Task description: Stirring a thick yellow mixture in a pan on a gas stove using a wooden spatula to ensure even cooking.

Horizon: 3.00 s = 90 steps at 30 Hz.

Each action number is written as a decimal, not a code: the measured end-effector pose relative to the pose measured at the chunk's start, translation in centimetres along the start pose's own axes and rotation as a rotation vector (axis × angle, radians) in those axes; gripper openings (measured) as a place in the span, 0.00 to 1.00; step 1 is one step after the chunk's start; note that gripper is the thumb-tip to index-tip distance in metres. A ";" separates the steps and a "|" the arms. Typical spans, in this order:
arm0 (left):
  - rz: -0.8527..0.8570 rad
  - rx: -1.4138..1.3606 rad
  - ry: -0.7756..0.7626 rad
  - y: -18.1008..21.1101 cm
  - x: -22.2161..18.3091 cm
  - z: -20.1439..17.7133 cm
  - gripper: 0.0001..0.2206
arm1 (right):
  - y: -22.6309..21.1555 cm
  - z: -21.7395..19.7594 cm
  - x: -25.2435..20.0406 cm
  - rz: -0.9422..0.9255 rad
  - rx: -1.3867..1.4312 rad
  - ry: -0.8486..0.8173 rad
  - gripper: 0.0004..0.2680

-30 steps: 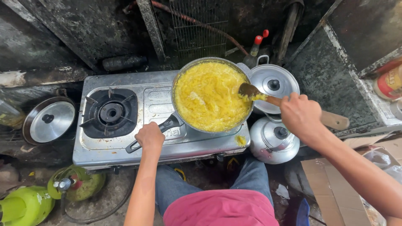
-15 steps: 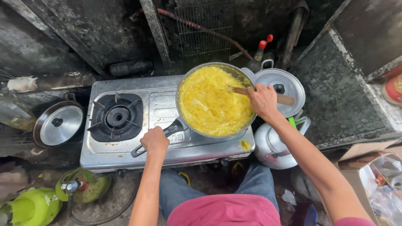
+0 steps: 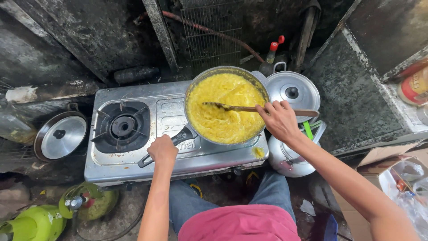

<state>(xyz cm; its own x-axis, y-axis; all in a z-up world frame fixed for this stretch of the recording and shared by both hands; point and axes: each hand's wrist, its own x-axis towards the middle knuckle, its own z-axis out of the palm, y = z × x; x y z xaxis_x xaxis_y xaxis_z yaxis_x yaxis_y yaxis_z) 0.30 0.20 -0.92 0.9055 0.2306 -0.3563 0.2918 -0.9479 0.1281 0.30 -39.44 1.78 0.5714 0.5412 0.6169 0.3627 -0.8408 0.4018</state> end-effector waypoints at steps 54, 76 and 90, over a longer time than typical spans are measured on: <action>-0.004 0.017 0.013 -0.2 -0.5 0.3 0.06 | -2.2 -4.7 -3.2 0.193 -0.103 -0.044 0.10; 0.012 0.014 0.014 0.2 -0.6 -0.8 0.07 | 6.6 6.6 2.1 0.409 -0.304 -0.582 0.05; 0.011 0.031 0.022 0.2 -0.6 -0.1 0.07 | 4.2 17.4 1.7 0.481 0.282 -0.594 0.05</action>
<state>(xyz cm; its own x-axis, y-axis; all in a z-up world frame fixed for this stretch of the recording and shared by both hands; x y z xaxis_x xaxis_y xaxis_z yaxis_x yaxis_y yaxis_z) -0.13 -0.05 -0.56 0.9151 0.2247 -0.3347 0.2724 -0.9567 0.1026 15.60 -42.18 -7.22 0.9783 0.0940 0.1848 0.1049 -0.9932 -0.0500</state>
